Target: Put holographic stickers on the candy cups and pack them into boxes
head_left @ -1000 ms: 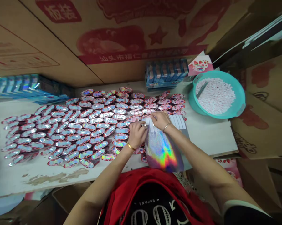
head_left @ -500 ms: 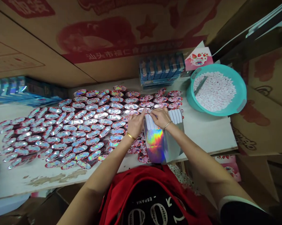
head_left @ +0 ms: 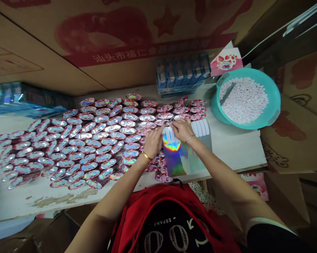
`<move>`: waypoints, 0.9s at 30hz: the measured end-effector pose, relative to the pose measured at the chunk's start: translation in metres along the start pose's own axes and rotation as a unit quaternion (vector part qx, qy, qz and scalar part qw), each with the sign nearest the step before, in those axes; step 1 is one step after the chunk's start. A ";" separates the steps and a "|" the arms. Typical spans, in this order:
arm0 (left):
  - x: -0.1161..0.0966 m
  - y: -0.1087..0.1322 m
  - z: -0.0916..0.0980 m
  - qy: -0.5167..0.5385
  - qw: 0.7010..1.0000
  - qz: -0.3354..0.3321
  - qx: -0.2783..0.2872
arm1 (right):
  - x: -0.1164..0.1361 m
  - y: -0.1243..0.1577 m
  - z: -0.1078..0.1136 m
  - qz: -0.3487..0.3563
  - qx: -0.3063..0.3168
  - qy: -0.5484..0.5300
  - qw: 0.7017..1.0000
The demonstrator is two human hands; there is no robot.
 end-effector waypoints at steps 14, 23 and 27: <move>0.076 0.023 0.072 0.402 0.863 0.250 -0.174 | 0.060 0.022 -0.009 -0.076 -0.143 -0.409 0.898; 0.109 -0.007 0.048 0.289 0.914 0.252 -0.128 | 0.056 -0.010 -0.025 -0.141 -0.158 -0.230 0.950; 0.110 -0.021 0.046 0.107 0.963 0.225 -0.101 | 0.059 -0.024 -0.031 -0.111 -0.137 -0.111 0.978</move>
Point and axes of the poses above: each hand's wrist, its own y-axis away from the middle knuckle, its own z-axis out of the back of the hand, x = y × z, the point moved 9 cm from there along -y, towards the middle knuckle, and after that the axes turned 3 degrees about z, right-handed, at the moved point
